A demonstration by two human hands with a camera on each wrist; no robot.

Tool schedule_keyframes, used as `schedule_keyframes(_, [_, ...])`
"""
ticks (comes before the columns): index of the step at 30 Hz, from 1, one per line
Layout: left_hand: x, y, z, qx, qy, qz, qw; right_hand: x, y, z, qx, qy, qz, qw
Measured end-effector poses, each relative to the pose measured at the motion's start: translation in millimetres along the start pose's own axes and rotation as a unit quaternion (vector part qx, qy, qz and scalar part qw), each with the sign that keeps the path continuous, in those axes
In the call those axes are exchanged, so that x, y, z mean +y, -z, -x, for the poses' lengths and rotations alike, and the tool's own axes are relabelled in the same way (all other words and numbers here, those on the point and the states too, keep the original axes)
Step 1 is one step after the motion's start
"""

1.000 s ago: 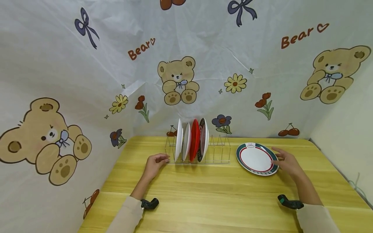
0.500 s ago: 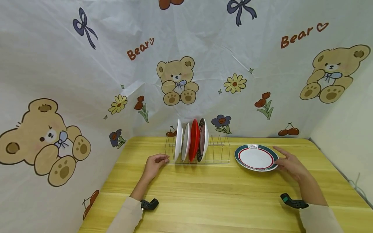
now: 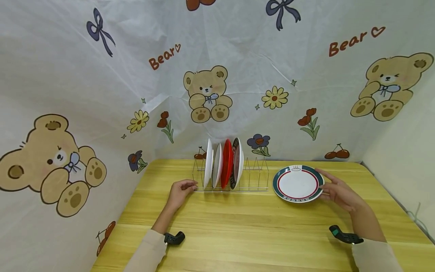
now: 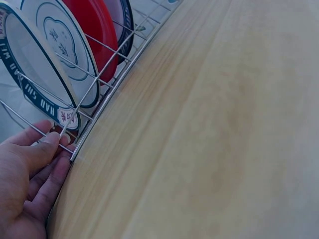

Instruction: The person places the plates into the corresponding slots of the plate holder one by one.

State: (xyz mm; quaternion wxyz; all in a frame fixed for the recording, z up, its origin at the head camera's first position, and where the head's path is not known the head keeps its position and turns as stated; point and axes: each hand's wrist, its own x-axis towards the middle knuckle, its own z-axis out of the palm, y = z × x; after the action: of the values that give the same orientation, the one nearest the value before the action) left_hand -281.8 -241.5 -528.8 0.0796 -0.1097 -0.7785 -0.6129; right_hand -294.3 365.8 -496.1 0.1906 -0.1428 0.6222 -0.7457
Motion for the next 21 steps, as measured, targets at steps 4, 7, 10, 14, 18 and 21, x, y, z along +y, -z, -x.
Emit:
schedule_keyframes(4, [-0.7, 0.4, -0.3, -0.003, 0.005, 0.0, 1.0, -2.4, -1.2, -0.7, -0.037, 0.036, -0.003, 0.9987])
schedule_keyframes(7, [-1.2, 0.3, -0.4, -0.006, 0.008, 0.003, 0.9999, -6.4, -4.4, -1.7, -0.031, 0.051, 0.013, 0.9982])
schedule_keyframes(10, [-0.8, 0.1, -0.1, -0.006, 0.006, 0.0, 1.0, -11.9, -8.6, -2.0, -0.017, 0.061, 0.021, 0.9977])
schedule_keyframes(14, [1.0, -0.5, 0.3, -0.001, 0.004, -0.006, 1.0, -21.9, -17.1, -0.5, -0.003, 0.083, 0.001, 0.9966])
schedule_keyframes(18, [2.2, -1.3, 0.3, 0.004, 0.006, -0.011, 0.9999, -33.2, -27.9, 1.5, 0.014, 0.107, -0.01, 0.9941])
schedule_keyframes(21, [2.6, -1.4, 0.5, 0.004, 0.008, -0.011, 0.9999, -40.7, -35.3, 2.1, 0.032, 0.116, -0.003, 0.9927])
